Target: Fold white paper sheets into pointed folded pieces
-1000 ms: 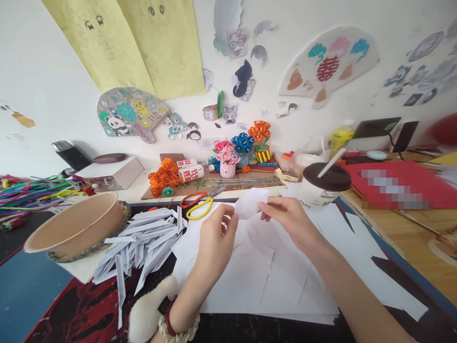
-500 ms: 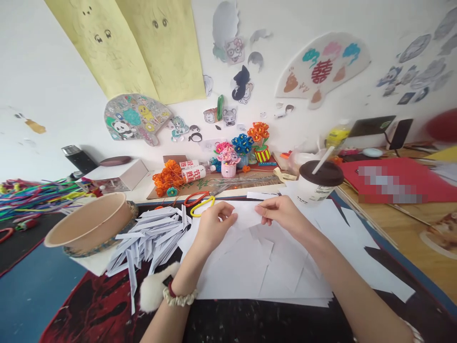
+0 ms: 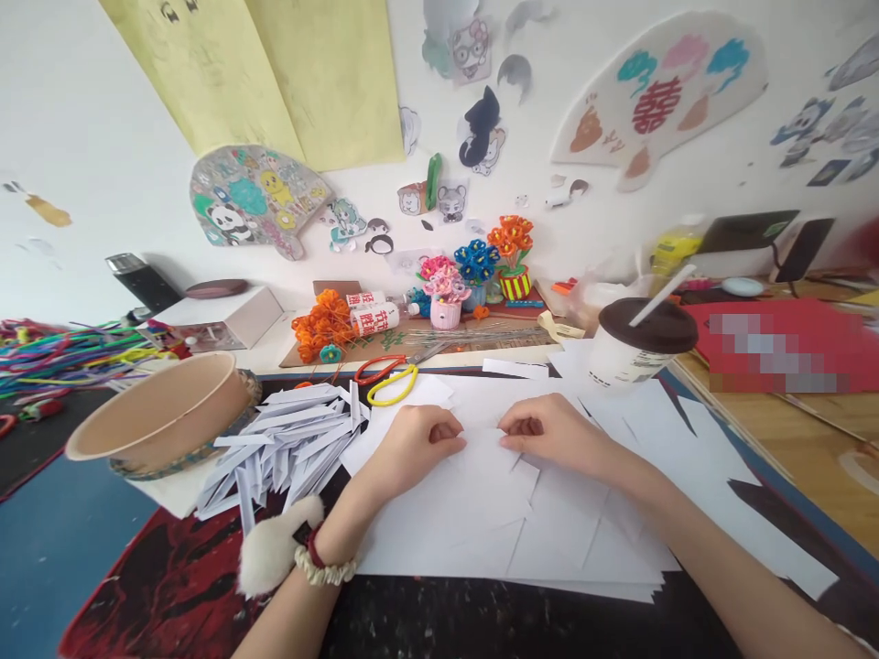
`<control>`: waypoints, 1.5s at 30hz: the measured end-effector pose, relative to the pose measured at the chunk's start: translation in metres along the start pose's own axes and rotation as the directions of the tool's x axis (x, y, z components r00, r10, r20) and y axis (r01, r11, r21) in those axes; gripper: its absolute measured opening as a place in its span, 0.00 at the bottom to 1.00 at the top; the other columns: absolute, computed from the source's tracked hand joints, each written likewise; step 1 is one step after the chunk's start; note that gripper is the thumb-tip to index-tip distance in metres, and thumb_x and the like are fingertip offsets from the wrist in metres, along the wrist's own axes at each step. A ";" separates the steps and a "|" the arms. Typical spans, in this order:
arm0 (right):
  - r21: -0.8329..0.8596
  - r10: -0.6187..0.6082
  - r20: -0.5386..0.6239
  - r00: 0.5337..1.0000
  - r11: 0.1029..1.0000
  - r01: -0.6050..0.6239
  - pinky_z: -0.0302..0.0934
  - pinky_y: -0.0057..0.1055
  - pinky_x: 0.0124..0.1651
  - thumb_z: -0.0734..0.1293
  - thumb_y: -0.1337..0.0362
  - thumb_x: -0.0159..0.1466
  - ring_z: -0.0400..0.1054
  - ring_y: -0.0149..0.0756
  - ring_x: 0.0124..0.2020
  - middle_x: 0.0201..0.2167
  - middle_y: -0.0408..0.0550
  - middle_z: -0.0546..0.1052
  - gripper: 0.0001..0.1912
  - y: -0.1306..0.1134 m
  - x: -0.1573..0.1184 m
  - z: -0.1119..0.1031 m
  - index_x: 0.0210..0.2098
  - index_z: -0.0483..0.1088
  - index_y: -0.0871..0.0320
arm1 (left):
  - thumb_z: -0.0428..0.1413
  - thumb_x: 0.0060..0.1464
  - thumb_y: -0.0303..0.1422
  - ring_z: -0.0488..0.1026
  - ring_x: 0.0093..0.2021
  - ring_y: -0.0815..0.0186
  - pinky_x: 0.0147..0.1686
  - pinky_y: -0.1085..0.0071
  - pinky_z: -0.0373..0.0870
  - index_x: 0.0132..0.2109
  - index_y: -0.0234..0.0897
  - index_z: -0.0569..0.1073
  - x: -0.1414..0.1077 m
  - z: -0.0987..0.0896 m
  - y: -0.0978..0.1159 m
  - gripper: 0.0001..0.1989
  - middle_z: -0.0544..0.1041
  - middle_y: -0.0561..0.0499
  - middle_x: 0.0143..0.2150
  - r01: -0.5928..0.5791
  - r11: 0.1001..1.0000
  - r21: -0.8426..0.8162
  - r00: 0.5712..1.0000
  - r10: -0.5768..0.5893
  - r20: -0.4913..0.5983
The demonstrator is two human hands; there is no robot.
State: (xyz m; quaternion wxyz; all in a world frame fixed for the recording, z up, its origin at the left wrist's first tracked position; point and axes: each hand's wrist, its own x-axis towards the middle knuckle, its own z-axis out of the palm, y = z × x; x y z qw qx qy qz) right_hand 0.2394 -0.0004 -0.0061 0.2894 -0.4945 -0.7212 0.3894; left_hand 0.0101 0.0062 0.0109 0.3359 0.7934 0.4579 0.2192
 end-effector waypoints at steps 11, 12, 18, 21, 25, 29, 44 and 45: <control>-0.124 -0.135 -0.008 0.991 0.983 0.133 0.63 0.30 0.32 0.66 0.67 0.61 0.66 0.33 0.29 0.31 0.46 0.75 0.07 0.000 -0.007 0.002 0.36 0.77 0.55 | 0.55 0.53 0.24 0.67 0.29 0.69 0.30 0.74 0.63 0.33 0.36 0.75 0.001 0.009 -0.004 0.05 0.72 0.53 0.29 -0.150 0.980 0.133 0.985 0.160 -0.063; -0.115 -0.138 -0.006 0.990 0.984 0.136 0.63 0.30 0.32 0.66 0.68 0.61 0.67 0.33 0.29 0.31 0.46 0.76 0.08 0.001 -0.007 0.002 0.37 0.77 0.55 | 0.55 0.53 0.24 0.67 0.29 0.69 0.30 0.74 0.63 0.32 0.36 0.75 0.001 0.009 -0.005 0.05 0.72 0.53 0.28 -0.155 0.979 0.133 0.984 0.165 -0.064; -0.108 -0.123 -0.004 0.992 0.987 0.121 0.65 0.31 0.33 0.66 0.69 0.61 0.68 0.33 0.29 0.31 0.46 0.77 0.07 0.002 -0.008 0.002 0.33 0.77 0.55 | 0.56 0.53 0.24 0.68 0.29 0.69 0.29 0.74 0.64 0.34 0.37 0.76 0.003 0.005 -0.007 0.05 0.73 0.53 0.30 -0.152 0.983 0.102 0.988 0.155 -0.017; -0.142 -0.189 -0.002 0.982 0.972 0.187 0.67 0.33 0.36 0.64 0.70 0.63 0.71 0.35 0.33 0.35 0.47 0.78 0.09 0.000 -0.009 0.002 0.35 0.77 0.54 | 0.55 0.54 0.24 0.70 0.32 0.68 0.32 0.72 0.67 0.37 0.38 0.77 0.003 0.003 -0.008 0.08 0.76 0.50 0.35 -0.194 0.977 0.085 0.981 0.194 0.004; -0.203 -0.315 0.048 0.948 0.926 0.318 0.68 0.35 0.42 0.60 0.72 0.66 0.72 0.37 0.40 0.40 0.48 0.78 0.14 0.001 -0.012 0.003 0.42 0.76 0.54 | 0.53 0.57 0.24 0.73 0.37 0.66 0.36 0.71 0.69 0.39 0.38 0.77 0.002 0.005 -0.009 0.09 0.77 0.49 0.37 -0.267 0.955 0.131 0.963 0.268 0.013; -0.280 -0.413 0.101 0.905 0.861 0.424 0.67 0.36 0.41 0.56 0.75 0.67 0.71 0.38 0.41 0.38 0.50 0.78 0.17 0.001 -0.014 0.003 0.43 0.75 0.57 | 0.51 0.58 0.23 0.71 0.36 0.65 0.34 0.70 0.68 0.40 0.37 0.77 -0.001 0.007 -0.010 0.10 0.76 0.49 0.34 -0.339 0.894 0.291 0.937 0.350 0.016; -0.561 -0.557 0.144 0.818 0.635 0.531 0.57 0.32 0.30 0.52 0.81 0.64 0.61 0.37 0.30 0.27 0.50 0.72 0.22 0.005 -0.015 0.007 0.34 0.74 0.61 | 0.46 0.65 0.27 0.65 0.31 0.63 0.28 0.68 0.61 0.40 0.33 0.74 -0.009 0.008 -0.001 0.12 0.71 0.49 0.31 -0.452 0.666 0.593 0.886 0.412 0.213; -0.579 -0.567 0.150 0.810 0.614 0.537 0.57 0.32 0.30 0.51 0.81 0.64 0.61 0.37 0.29 0.27 0.50 0.71 0.22 0.004 -0.015 0.007 0.33 0.74 0.61 | 0.47 0.65 0.27 0.65 0.32 0.63 0.28 0.68 0.61 0.40 0.33 0.74 -0.010 0.009 0.000 0.11 0.71 0.49 0.31 -0.455 0.654 0.604 0.885 0.412 0.220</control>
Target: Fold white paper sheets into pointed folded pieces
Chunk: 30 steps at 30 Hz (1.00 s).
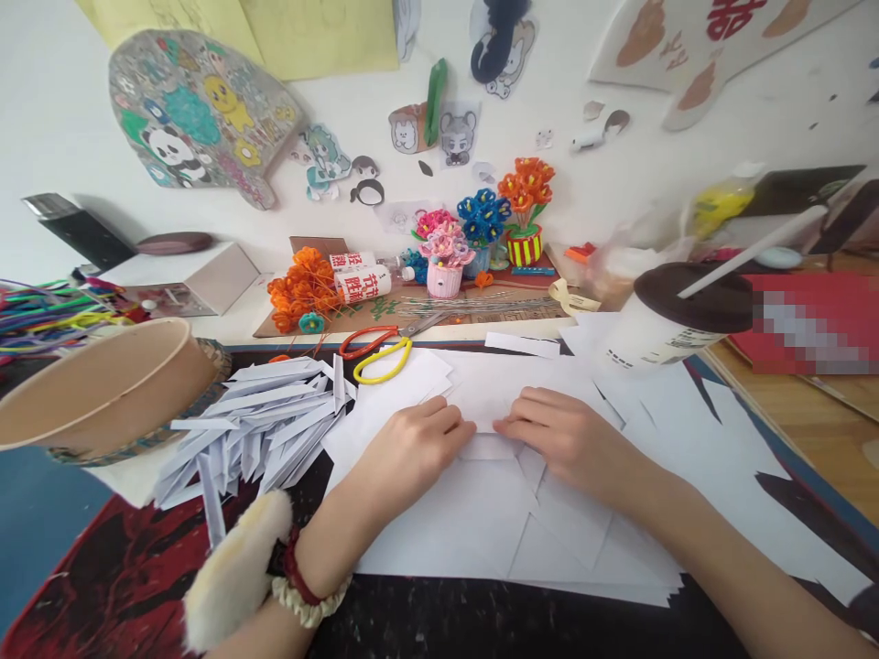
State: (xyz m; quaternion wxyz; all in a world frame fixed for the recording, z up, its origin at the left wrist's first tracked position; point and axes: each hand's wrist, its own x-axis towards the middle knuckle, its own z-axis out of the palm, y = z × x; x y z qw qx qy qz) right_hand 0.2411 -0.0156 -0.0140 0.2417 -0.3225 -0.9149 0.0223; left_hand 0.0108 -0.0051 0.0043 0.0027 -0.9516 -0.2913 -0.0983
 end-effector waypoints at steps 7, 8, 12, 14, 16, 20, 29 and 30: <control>-0.082 -0.060 -0.021 0.998 0.995 0.058 0.53 0.32 0.29 0.52 0.81 0.63 0.57 0.37 0.28 0.24 0.49 0.67 0.21 -0.004 0.004 0.001 0.29 0.74 0.63 | 0.48 0.64 0.26 0.66 0.33 0.63 0.30 0.68 0.63 0.39 0.31 0.73 -0.001 0.003 0.005 0.10 0.71 0.48 0.33 0.016 0.999 0.042 1.000 -0.017 0.010; -0.083 -0.057 -0.024 0.998 0.995 0.055 0.53 0.32 0.29 0.52 0.82 0.63 0.57 0.37 0.28 0.24 0.49 0.67 0.21 -0.004 0.004 0.002 0.29 0.74 0.63 | 0.48 0.64 0.26 0.66 0.33 0.63 0.30 0.68 0.63 0.39 0.31 0.73 0.000 0.003 0.005 0.09 0.71 0.48 0.33 0.011 0.999 0.053 1.000 -0.012 0.006; -0.081 -0.026 -0.025 0.999 0.996 0.024 0.52 0.32 0.29 0.53 0.81 0.65 0.56 0.36 0.28 0.24 0.49 0.67 0.21 -0.005 0.003 0.003 0.29 0.73 0.63 | 0.48 0.64 0.26 0.65 0.32 0.64 0.29 0.67 0.62 0.36 0.31 0.73 0.001 0.004 0.006 0.10 0.70 0.49 0.32 -0.027 0.994 0.106 0.999 0.030 -0.027; -0.081 -0.018 -0.026 1.000 0.997 0.015 0.52 0.32 0.29 0.53 0.80 0.65 0.56 0.36 0.28 0.24 0.49 0.67 0.20 -0.005 0.002 0.004 0.29 0.73 0.63 | 0.48 0.64 0.26 0.64 0.31 0.64 0.29 0.67 0.62 0.35 0.31 0.72 0.001 0.005 0.006 0.11 0.70 0.49 0.32 -0.047 0.991 0.129 0.998 0.052 -0.038; -0.079 -0.012 -0.030 0.999 0.997 0.010 0.52 0.32 0.29 0.53 0.80 0.66 0.56 0.36 0.28 0.25 0.49 0.67 0.21 -0.005 0.002 0.005 0.28 0.73 0.63 | 0.47 0.64 0.25 0.64 0.31 0.65 0.29 0.67 0.62 0.33 0.32 0.71 0.001 0.005 0.006 0.11 0.70 0.49 0.32 -0.067 0.986 0.152 0.996 0.075 -0.048; -0.084 -0.018 -0.045 0.999 0.996 0.014 0.50 0.32 0.28 0.54 0.78 0.68 0.56 0.36 0.28 0.24 0.48 0.66 0.20 -0.005 0.003 0.006 0.27 0.72 0.63 | 0.50 0.62 0.24 0.63 0.30 0.65 0.27 0.67 0.61 0.32 0.32 0.70 0.001 0.006 0.004 0.10 0.69 0.51 0.30 -0.116 0.978 0.176 0.988 0.131 -0.078; -0.138 -0.054 -0.034 0.998 0.989 0.049 0.49 0.33 0.29 0.56 0.76 0.68 0.54 0.34 0.28 0.24 0.46 0.65 0.19 -0.004 0.002 0.008 0.23 0.67 0.61 | 0.50 0.63 0.24 0.63 0.30 0.65 0.27 0.66 0.61 0.34 0.32 0.70 0.002 0.004 0.005 0.08 0.69 0.51 0.31 -0.114 0.978 0.177 0.991 0.124 -0.047; -0.144 -0.058 -0.035 0.998 0.988 0.053 0.49 0.32 0.29 0.56 0.76 0.68 0.54 0.34 0.28 0.24 0.46 0.65 0.19 -0.004 0.003 0.008 0.23 0.67 0.61 | 0.49 0.63 0.24 0.63 0.30 0.65 0.27 0.66 0.61 0.36 0.32 0.70 0.002 0.004 0.005 0.07 0.69 0.51 0.31 -0.111 0.978 0.179 0.992 0.120 -0.040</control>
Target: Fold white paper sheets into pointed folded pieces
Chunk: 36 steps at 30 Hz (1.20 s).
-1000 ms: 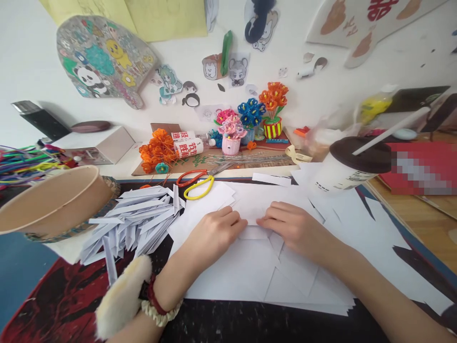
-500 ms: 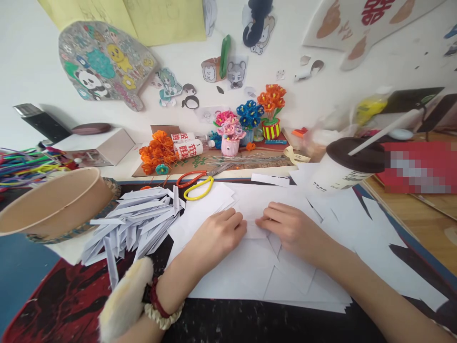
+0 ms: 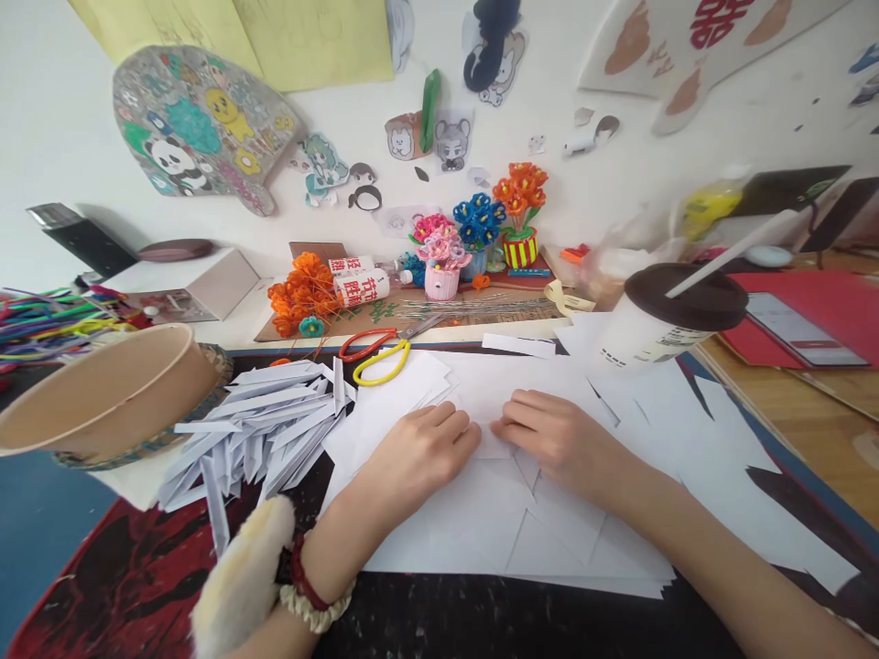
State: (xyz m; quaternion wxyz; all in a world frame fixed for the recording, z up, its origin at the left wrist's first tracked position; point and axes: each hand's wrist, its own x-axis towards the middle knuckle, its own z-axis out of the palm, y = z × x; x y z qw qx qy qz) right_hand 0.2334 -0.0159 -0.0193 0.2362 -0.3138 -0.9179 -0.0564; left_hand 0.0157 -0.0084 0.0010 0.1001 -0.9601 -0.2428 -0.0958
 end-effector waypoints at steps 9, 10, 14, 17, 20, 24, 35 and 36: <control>-0.015 -0.028 -0.006 1.000 1.000 0.028 0.50 0.32 0.29 0.56 0.76 0.68 0.54 0.33 0.27 0.23 0.45 0.64 0.20 0.001 0.001 0.000 0.22 0.67 0.61 | 0.46 0.65 0.25 0.65 0.31 0.64 0.27 0.65 0.62 0.40 0.31 0.71 0.002 0.001 0.001 0.09 0.70 0.50 0.32 0.005 1.000 0.027 1.000 -0.005 -0.010; -0.011 -0.027 -0.002 1.000 1.000 0.027 0.50 0.32 0.29 0.56 0.76 0.68 0.54 0.33 0.27 0.23 0.45 0.65 0.19 0.001 0.000 0.000 0.22 0.67 0.61 | 0.47 0.65 0.25 0.65 0.31 0.64 0.28 0.66 0.62 0.41 0.31 0.71 0.002 0.001 0.002 0.08 0.70 0.50 0.32 0.007 1.000 0.021 1.000 -0.007 0.001; -0.001 -0.002 0.011 1.000 1.000 0.002 0.49 0.32 0.29 0.56 0.76 0.68 0.54 0.34 0.28 0.24 0.45 0.65 0.19 0.000 0.000 0.000 0.23 0.66 0.61 | 0.47 0.64 0.25 0.65 0.32 0.64 0.28 0.66 0.62 0.45 0.30 0.71 0.002 0.000 0.003 0.08 0.69 0.50 0.32 0.009 1.000 0.016 1.000 -0.009 0.026; 0.030 0.019 0.030 0.999 0.999 -0.020 0.50 0.32 0.29 0.56 0.78 0.66 0.55 0.34 0.28 0.24 0.46 0.66 0.18 0.002 0.000 -0.003 0.23 0.68 0.61 | 0.48 0.64 0.25 0.65 0.33 0.63 0.28 0.65 0.63 0.45 0.30 0.71 0.003 0.001 0.004 0.08 0.69 0.50 0.33 0.010 1.000 0.029 0.999 -0.011 0.046; 0.105 0.030 0.038 0.999 0.994 -0.034 0.53 0.32 0.31 0.54 0.82 0.62 0.58 0.35 0.29 0.27 0.48 0.69 0.18 0.005 -0.001 -0.008 0.30 0.72 0.62 | 0.48 0.64 0.26 0.65 0.34 0.62 0.29 0.65 0.64 0.46 0.31 0.71 0.004 0.000 0.003 0.08 0.69 0.50 0.34 0.018 1.000 0.015 0.997 -0.019 0.079; 0.101 0.034 -0.012 0.999 0.994 -0.033 0.54 0.33 0.33 0.54 0.84 0.57 0.61 0.37 0.33 0.32 0.50 0.73 0.23 0.007 0.000 -0.013 0.38 0.75 0.61 | 0.47 0.64 0.26 0.65 0.33 0.62 0.29 0.65 0.64 0.48 0.30 0.70 0.005 -0.001 0.003 0.09 0.69 0.50 0.34 0.018 1.000 0.020 0.996 -0.020 0.088; 0.046 0.050 -0.001 0.999 0.998 -0.049 0.50 0.33 0.34 0.56 0.84 0.57 0.59 0.37 0.33 0.31 0.49 0.72 0.21 0.006 -0.002 -0.006 0.33 0.75 0.59 | 0.48 0.64 0.27 0.65 0.34 0.63 0.29 0.65 0.65 0.47 0.32 0.70 0.003 0.001 0.003 0.09 0.68 0.49 0.34 0.035 0.999 0.010 0.995 -0.035 0.094; 0.030 0.041 0.002 0.999 0.999 -0.041 0.50 0.33 0.34 0.56 0.83 0.58 0.59 0.37 0.33 0.31 0.49 0.72 0.20 0.006 -0.002 -0.006 0.32 0.75 0.59 | 0.47 0.65 0.27 0.65 0.34 0.63 0.29 0.65 0.65 0.47 0.32 0.70 0.003 0.001 0.003 0.09 0.69 0.49 0.34 0.038 0.999 0.008 0.995 -0.038 0.096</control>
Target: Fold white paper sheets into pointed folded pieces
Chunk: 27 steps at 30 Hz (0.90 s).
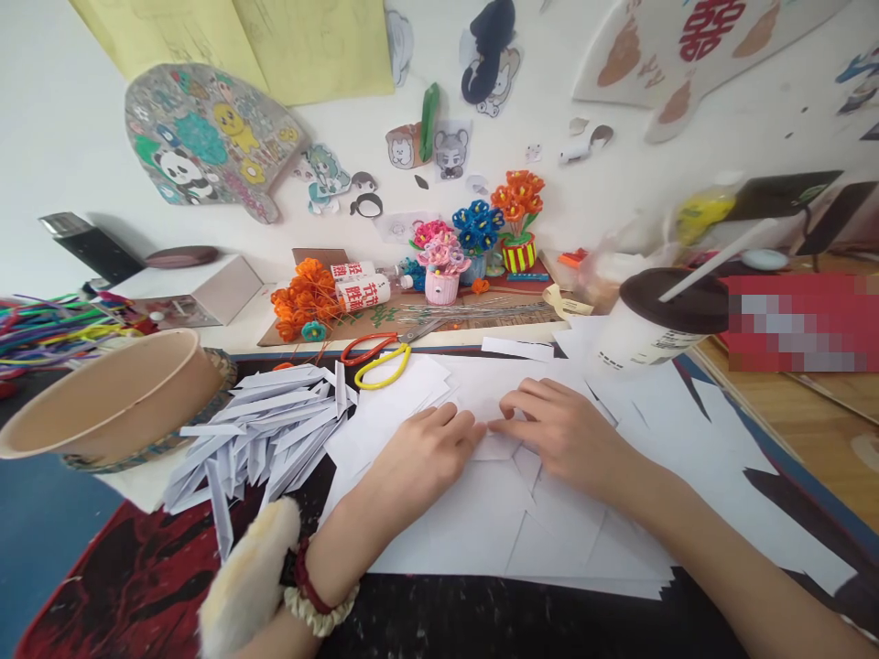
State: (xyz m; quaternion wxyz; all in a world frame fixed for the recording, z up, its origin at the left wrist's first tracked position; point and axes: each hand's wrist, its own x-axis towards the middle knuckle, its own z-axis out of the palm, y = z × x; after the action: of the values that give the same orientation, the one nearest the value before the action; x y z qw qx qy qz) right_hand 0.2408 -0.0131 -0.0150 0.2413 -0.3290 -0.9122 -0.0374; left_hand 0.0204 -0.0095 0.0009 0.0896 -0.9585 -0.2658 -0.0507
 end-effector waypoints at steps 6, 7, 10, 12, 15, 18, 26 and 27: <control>-0.059 0.012 0.022 1.000 0.998 -0.010 0.48 0.33 0.32 0.58 0.81 0.61 0.57 0.36 0.32 0.28 0.47 0.71 0.18 0.001 0.000 0.003 0.25 0.72 0.58 | 0.48 0.64 0.27 0.64 0.33 0.63 0.30 0.66 0.64 0.47 0.32 0.71 0.001 -0.002 0.000 0.09 0.69 0.49 0.34 0.008 1.000 -0.022 1.000 -0.008 0.004; -0.046 0.024 0.022 0.999 0.999 -0.023 0.47 0.32 0.32 0.58 0.83 0.59 0.57 0.36 0.32 0.27 0.47 0.71 0.18 0.002 0.001 0.003 0.26 0.73 0.58 | 0.49 0.64 0.27 0.64 0.33 0.63 0.30 0.66 0.64 0.48 0.32 0.71 0.001 -0.003 0.000 0.09 0.69 0.49 0.35 0.014 0.999 -0.029 1.000 -0.014 0.010; 0.000 0.056 0.018 0.998 0.998 -0.056 0.47 0.32 0.31 0.59 0.83 0.58 0.57 0.36 0.31 0.26 0.45 0.72 0.18 0.004 0.001 0.001 0.25 0.73 0.58 | 0.50 0.63 0.27 0.64 0.33 0.63 0.31 0.66 0.64 0.48 0.32 0.71 0.001 -0.005 0.000 0.08 0.70 0.49 0.35 0.029 0.998 -0.051 0.999 -0.028 0.026; 0.031 0.066 0.024 0.998 0.997 -0.066 0.47 0.32 0.31 0.59 0.81 0.60 0.58 0.35 0.31 0.27 0.45 0.72 0.17 0.005 0.001 -0.001 0.24 0.73 0.58 | 0.51 0.63 0.27 0.64 0.33 0.63 0.31 0.66 0.64 0.48 0.32 0.71 0.001 -0.007 0.001 0.08 0.70 0.49 0.35 0.035 0.998 -0.060 0.999 -0.033 0.034; 0.070 0.068 0.037 0.997 0.995 -0.071 0.49 0.32 0.32 0.59 0.79 0.62 0.59 0.35 0.32 0.27 0.45 0.74 0.17 0.006 0.001 -0.003 0.25 0.73 0.57 | 0.52 0.62 0.27 0.64 0.32 0.63 0.31 0.66 0.64 0.48 0.32 0.71 0.001 -0.007 0.001 0.08 0.70 0.49 0.34 0.041 0.997 -0.065 0.999 -0.038 0.034; 0.082 0.073 0.042 0.996 0.994 -0.076 0.50 0.32 0.32 0.59 0.78 0.63 0.60 0.35 0.32 0.27 0.45 0.74 0.18 0.007 0.001 -0.003 0.25 0.73 0.57 | 0.52 0.62 0.27 0.64 0.33 0.63 0.31 0.66 0.64 0.47 0.32 0.71 0.000 -0.007 0.001 0.08 0.70 0.49 0.34 0.039 0.997 -0.064 0.999 -0.037 0.022; 0.093 0.083 0.055 0.995 0.992 -0.088 0.53 0.31 0.33 0.60 0.78 0.64 0.62 0.34 0.32 0.27 0.45 0.74 0.18 0.008 -0.001 -0.004 0.22 0.71 0.58 | 0.51 0.63 0.27 0.64 0.33 0.64 0.31 0.67 0.65 0.48 0.32 0.71 0.000 -0.005 0.000 0.08 0.69 0.49 0.34 0.041 0.997 -0.066 0.999 -0.040 0.015; 0.098 0.090 0.055 0.994 0.991 -0.095 0.54 0.31 0.33 0.60 0.79 0.62 0.62 0.34 0.31 0.27 0.45 0.74 0.17 0.010 -0.002 -0.004 0.21 0.71 0.58 | 0.51 0.63 0.27 0.64 0.33 0.63 0.30 0.67 0.65 0.48 0.33 0.71 -0.001 -0.004 0.000 0.08 0.69 0.49 0.33 0.038 0.997 -0.066 0.999 -0.038 0.007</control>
State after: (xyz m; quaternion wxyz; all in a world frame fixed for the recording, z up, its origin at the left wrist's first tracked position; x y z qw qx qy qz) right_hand 0.2501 -0.0079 -0.0133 0.2360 -0.3590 -0.9026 0.0280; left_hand 0.0197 -0.0109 0.0050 0.0561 -0.9559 -0.2825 -0.0583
